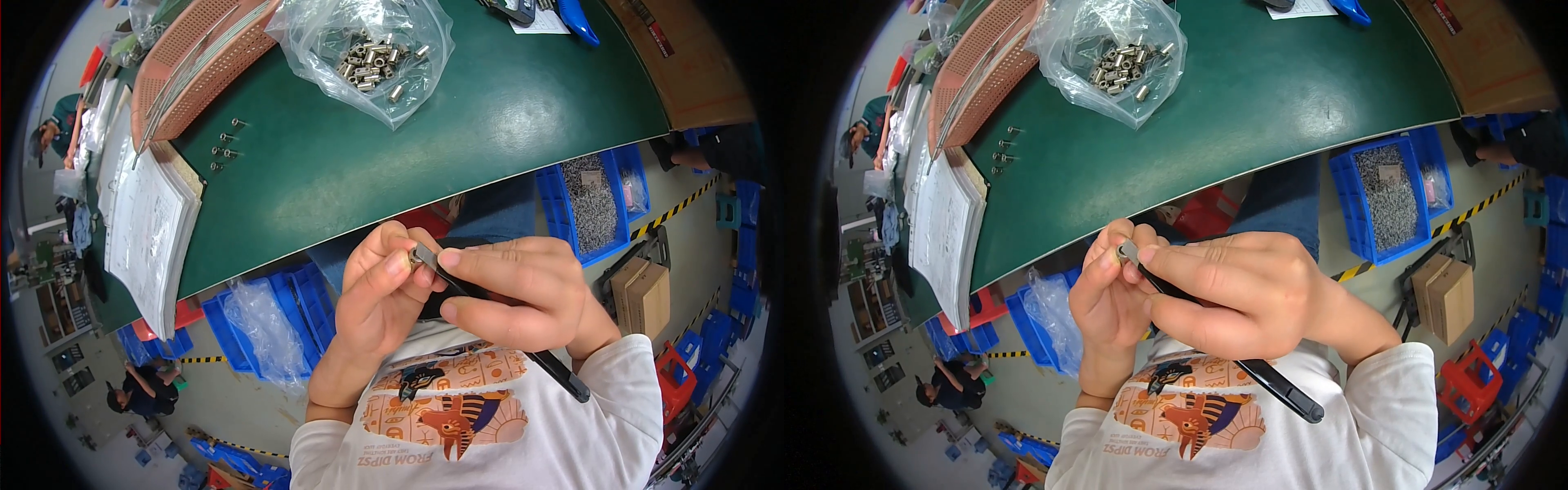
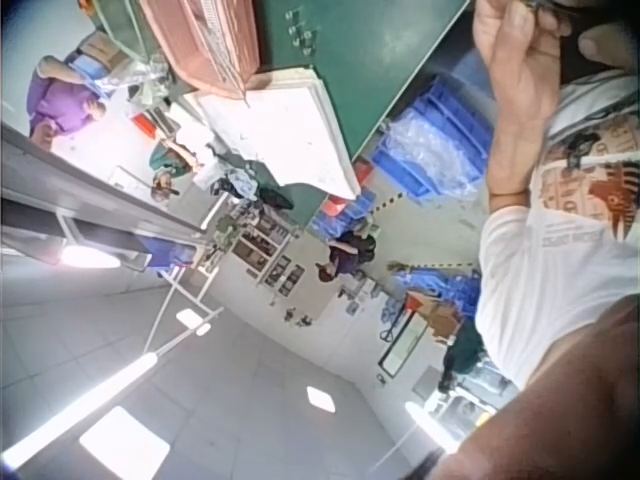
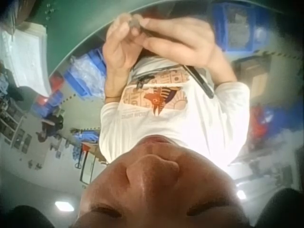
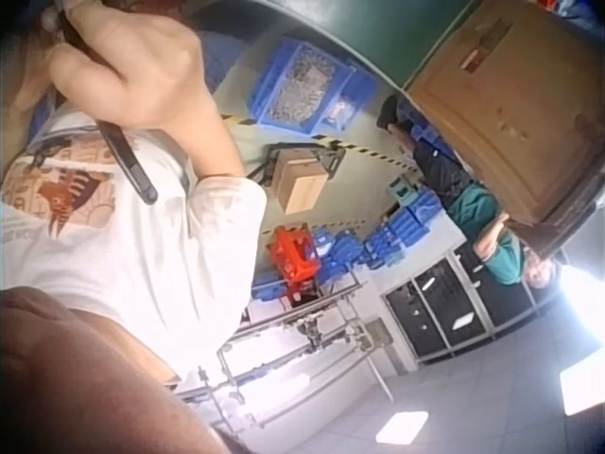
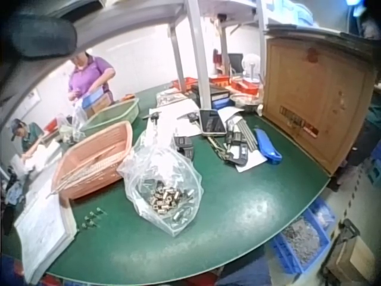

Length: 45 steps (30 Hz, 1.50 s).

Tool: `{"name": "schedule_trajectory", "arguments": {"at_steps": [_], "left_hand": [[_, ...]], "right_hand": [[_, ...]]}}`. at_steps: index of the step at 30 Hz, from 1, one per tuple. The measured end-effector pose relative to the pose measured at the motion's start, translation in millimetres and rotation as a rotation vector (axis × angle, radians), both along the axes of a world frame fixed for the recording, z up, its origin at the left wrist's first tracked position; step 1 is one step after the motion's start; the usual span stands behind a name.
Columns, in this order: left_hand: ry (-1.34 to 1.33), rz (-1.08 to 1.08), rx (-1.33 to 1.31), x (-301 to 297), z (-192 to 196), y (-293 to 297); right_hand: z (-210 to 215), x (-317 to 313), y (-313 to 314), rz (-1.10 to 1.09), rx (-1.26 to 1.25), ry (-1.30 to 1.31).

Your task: Using a utility knife to clean or deburr the interior of small metal hardware components.

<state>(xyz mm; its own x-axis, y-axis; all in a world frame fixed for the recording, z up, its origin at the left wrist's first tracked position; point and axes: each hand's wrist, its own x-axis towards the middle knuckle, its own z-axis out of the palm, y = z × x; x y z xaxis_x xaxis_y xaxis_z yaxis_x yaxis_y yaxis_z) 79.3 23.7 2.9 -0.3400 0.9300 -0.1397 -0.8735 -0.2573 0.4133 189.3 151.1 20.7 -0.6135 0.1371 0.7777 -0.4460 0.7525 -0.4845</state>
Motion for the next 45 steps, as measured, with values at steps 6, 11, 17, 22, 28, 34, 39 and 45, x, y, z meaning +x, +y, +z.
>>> {"name": "schedule_trajectory", "arguments": {"at_steps": [6,11,17,22,28,34,39,45], "left_hand": [[0.010,0.011,-0.088,1,5,0],[-0.036,-0.045,0.039,-1,-1,0],[-0.063,-0.024,0.010,1,0,-1],[-0.045,-0.015,0.009,2,0,-1],[-0.078,-0.036,0.026,2,-1,-2],[-0.105,-0.052,0.069,1,1,0],[-0.116,-0.046,0.047,1,-1,0],[-0.092,-0.030,0.036,2,2,0]], "right_hand": [[0,2,2,0.037,-0.042,0.006],[2,1,2,0.070,-0.069,0.019],[0,0,0,-0.033,0.004,0.015],[0,2,2,0.048,-0.043,0.024],[2,2,1,0.057,-0.052,0.013],[-1,0,0,0.001,-0.034,0.014],[0,1,2,0.042,-0.033,0.021],[1,1,2,0.063,-0.045,0.040]]}}
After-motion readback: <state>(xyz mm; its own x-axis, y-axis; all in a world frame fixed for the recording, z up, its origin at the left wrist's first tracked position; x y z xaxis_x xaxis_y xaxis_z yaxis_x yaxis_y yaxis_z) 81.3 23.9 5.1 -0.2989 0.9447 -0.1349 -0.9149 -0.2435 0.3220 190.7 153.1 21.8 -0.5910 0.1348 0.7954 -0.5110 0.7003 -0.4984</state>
